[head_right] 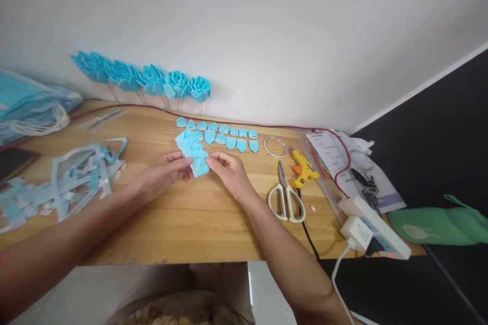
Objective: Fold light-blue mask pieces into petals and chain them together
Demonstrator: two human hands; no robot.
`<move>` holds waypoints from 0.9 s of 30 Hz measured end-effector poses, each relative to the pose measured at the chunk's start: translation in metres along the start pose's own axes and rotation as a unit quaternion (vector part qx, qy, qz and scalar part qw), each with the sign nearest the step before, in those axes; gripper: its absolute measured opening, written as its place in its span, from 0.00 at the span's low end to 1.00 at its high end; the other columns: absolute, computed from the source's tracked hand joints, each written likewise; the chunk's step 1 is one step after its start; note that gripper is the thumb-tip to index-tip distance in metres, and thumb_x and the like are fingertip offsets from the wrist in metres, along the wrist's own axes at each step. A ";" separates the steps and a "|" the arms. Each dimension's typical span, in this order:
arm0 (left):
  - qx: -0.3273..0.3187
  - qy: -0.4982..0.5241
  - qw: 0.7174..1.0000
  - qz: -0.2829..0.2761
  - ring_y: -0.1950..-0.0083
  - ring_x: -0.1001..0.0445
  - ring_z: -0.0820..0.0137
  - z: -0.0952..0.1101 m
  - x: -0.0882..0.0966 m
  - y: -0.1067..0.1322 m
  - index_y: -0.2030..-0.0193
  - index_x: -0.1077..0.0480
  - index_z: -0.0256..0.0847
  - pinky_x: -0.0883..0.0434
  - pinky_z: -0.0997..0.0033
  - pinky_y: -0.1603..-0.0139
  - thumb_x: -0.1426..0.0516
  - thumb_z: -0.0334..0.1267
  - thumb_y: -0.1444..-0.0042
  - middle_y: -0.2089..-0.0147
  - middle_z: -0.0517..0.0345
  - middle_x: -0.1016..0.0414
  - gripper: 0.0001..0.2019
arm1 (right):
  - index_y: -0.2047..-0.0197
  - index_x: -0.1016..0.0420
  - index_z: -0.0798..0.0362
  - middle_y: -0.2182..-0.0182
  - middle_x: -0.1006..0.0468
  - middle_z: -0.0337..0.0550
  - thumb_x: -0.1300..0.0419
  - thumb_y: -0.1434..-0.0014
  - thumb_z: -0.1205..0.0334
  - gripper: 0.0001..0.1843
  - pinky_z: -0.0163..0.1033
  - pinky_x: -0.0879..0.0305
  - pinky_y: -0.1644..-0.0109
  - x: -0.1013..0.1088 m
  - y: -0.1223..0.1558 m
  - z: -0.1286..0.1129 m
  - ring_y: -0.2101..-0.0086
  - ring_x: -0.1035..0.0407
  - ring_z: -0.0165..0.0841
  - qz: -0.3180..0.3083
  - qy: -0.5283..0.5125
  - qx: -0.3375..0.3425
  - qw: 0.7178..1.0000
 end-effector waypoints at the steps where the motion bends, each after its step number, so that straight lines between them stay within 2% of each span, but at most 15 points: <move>1: -0.010 -0.021 1.000 0.011 0.73 0.31 0.74 0.001 0.001 0.000 0.71 0.29 0.36 0.35 0.73 0.70 0.35 0.45 0.52 0.74 0.58 0.27 0.13 | 0.70 0.25 0.51 0.72 0.27 0.38 0.38 0.45 0.49 0.14 0.36 0.38 0.62 -0.001 0.000 0.000 0.69 0.35 0.30 -0.004 -0.003 0.001 1.000; 5: -0.048 -0.126 0.990 0.048 0.74 0.34 0.76 0.009 0.005 0.002 0.74 0.29 0.36 0.35 0.74 0.69 0.37 0.47 0.51 0.77 0.60 0.29 0.15 | 0.74 0.29 0.52 0.74 0.30 0.38 0.43 0.41 0.47 0.19 0.36 0.40 0.63 -0.005 0.002 -0.002 0.70 0.37 0.29 -0.033 0.002 0.012 0.999; 10: -0.075 -0.199 0.976 0.037 0.73 0.34 0.75 0.016 0.000 0.003 0.74 0.29 0.37 0.34 0.74 0.68 0.39 0.51 0.49 0.76 0.61 0.30 0.17 | 0.74 0.32 0.54 0.77 0.36 0.34 0.38 0.47 0.48 0.17 0.33 0.45 0.69 -0.009 0.002 -0.002 0.74 0.43 0.26 -0.041 0.037 -0.001 0.998; 14: -0.073 -0.212 0.975 0.006 0.72 0.33 0.75 0.016 -0.004 0.003 0.73 0.29 0.37 0.34 0.74 0.68 0.42 0.53 0.48 0.75 0.60 0.30 0.19 | 0.75 0.33 0.54 0.78 0.37 0.33 0.38 0.46 0.51 0.16 0.33 0.47 0.70 -0.006 0.002 -0.004 0.75 0.46 0.25 -0.022 0.041 0.017 0.999; 19: -0.058 -0.225 0.972 0.022 0.73 0.36 0.76 0.014 -0.002 0.004 0.74 0.28 0.37 0.36 0.76 0.69 0.40 0.49 0.49 0.75 0.62 0.30 0.15 | 0.76 0.35 0.53 0.79 0.41 0.33 0.39 0.44 0.52 0.17 0.33 0.50 0.71 -0.005 0.003 -0.004 0.76 0.48 0.25 -0.018 0.069 0.028 0.997; 24: -0.072 -0.244 0.967 0.019 0.73 0.35 0.76 0.018 -0.002 0.003 0.74 0.28 0.37 0.37 0.76 0.70 0.40 0.47 0.49 0.74 0.60 0.27 0.14 | 0.78 0.39 0.53 0.79 0.43 0.33 0.42 0.41 0.51 0.19 0.33 0.51 0.71 -0.005 0.005 -0.007 0.75 0.48 0.25 -0.018 0.085 0.031 0.996; 27: -0.090 -0.246 0.965 0.017 0.72 0.35 0.76 0.020 0.000 0.002 0.74 0.27 0.37 0.37 0.76 0.70 0.40 0.46 0.49 0.74 0.60 0.27 0.13 | 0.77 0.37 0.53 0.79 0.40 0.35 0.44 0.40 0.49 0.20 0.34 0.48 0.69 -0.003 0.003 -0.005 0.74 0.45 0.27 -0.023 0.075 0.025 0.997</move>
Point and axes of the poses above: each hand's wrist, its own y-axis away from the middle knuckle, its own x-axis out of the back of the hand, z = x × y, the point moved 8 cm from there along -y, towards the middle knuckle
